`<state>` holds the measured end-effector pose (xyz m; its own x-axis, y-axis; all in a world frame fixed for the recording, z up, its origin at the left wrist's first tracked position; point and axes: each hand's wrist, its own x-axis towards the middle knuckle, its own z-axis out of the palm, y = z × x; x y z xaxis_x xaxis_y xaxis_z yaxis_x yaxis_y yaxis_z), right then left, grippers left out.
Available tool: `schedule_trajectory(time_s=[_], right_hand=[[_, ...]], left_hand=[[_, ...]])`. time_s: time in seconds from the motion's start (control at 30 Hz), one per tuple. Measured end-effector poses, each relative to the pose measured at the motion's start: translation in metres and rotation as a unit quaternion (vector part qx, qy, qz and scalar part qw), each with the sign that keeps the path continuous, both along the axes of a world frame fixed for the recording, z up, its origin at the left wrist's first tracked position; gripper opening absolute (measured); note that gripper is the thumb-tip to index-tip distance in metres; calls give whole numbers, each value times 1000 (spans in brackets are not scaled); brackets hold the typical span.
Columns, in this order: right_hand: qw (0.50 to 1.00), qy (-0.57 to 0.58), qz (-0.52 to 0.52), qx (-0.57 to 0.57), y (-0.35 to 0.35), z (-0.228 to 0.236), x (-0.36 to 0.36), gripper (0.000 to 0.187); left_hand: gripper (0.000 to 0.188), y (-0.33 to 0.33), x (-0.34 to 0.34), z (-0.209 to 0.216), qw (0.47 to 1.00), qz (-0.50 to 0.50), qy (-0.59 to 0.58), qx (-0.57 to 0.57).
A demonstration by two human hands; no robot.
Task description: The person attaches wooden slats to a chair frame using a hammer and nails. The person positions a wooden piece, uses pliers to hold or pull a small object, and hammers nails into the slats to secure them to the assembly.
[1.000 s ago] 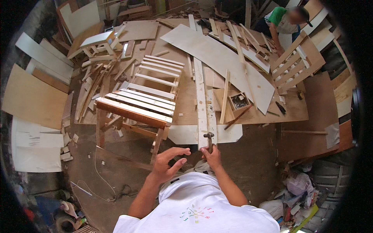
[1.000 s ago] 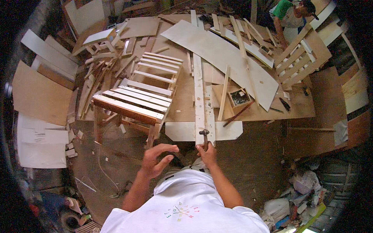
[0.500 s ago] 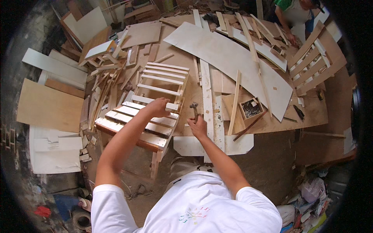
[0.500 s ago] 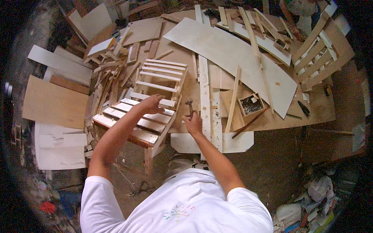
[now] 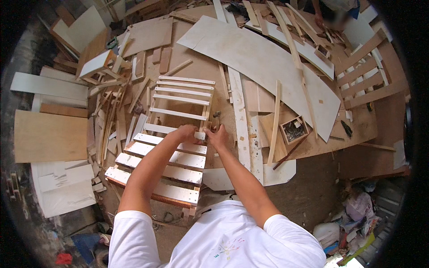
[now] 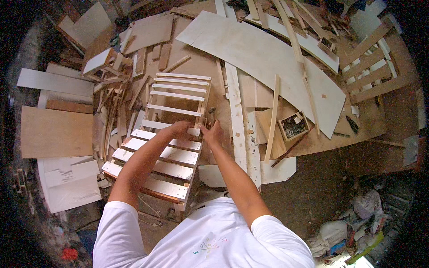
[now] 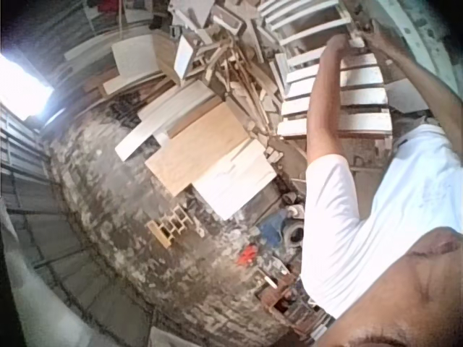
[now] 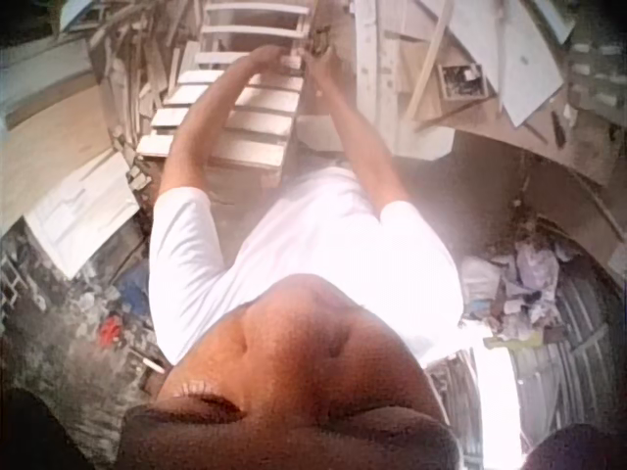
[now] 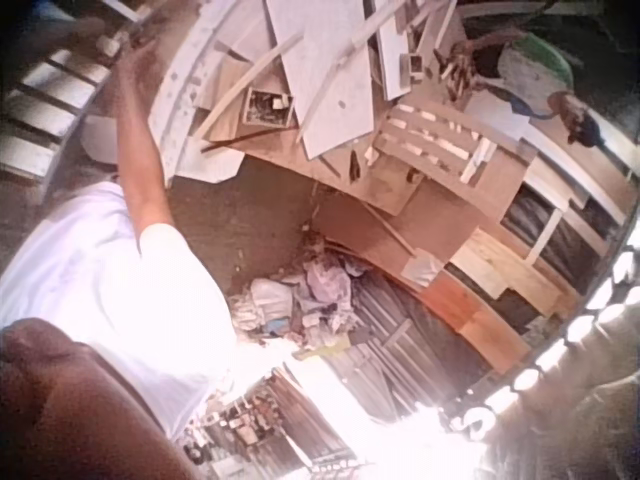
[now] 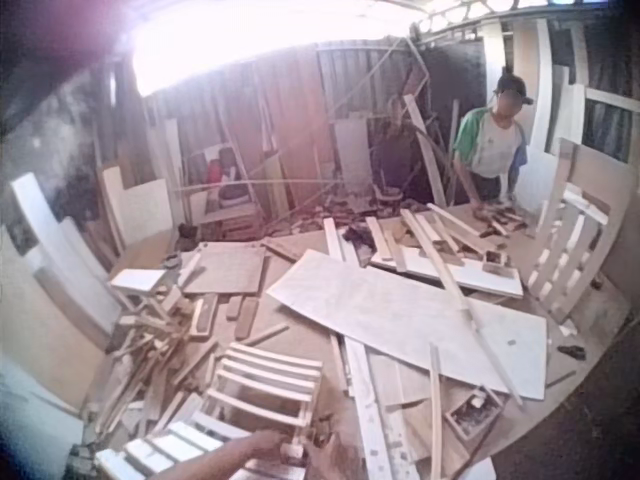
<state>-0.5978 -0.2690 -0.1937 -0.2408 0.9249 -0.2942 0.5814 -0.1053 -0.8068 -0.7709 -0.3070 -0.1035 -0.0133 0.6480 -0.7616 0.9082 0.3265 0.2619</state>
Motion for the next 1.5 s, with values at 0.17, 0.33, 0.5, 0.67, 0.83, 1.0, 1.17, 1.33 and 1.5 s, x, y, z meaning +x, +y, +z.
schedule_trajectory(time_s=[0.17,0.33,0.5,0.67,0.83,1.0,1.17,1.33,1.5], right_hand=[[1000,27,-8,2,11,-7,-7,70],[999,-5,40,13,18,5,-9,69],[999,-19,27,11,14,17,-11,64],[999,-24,36,-2,12,16,-14,65],[997,-42,26,53,6,9,-17,68],[999,-44,27,0,10,8,-13,68],[998,-54,21,6,11,10,-19,67],[996,-63,63,-32,16,9,-14,68],[996,-69,47,26,25,-12,-17,73]], left_hand=[[61,-10,3,-27,996,-22,58,57],[51,-13,7,-21,995,2,55,79],[45,-12,7,-19,995,14,59,74],[39,-13,9,-20,993,22,74,87],[32,-16,9,-27,989,24,90,115],[30,-15,14,-23,989,40,74,124],[34,-13,6,-30,991,28,69,114],[51,-2,5,-22,996,-28,84,18],[65,2,9,-32,992,-10,121,21]])
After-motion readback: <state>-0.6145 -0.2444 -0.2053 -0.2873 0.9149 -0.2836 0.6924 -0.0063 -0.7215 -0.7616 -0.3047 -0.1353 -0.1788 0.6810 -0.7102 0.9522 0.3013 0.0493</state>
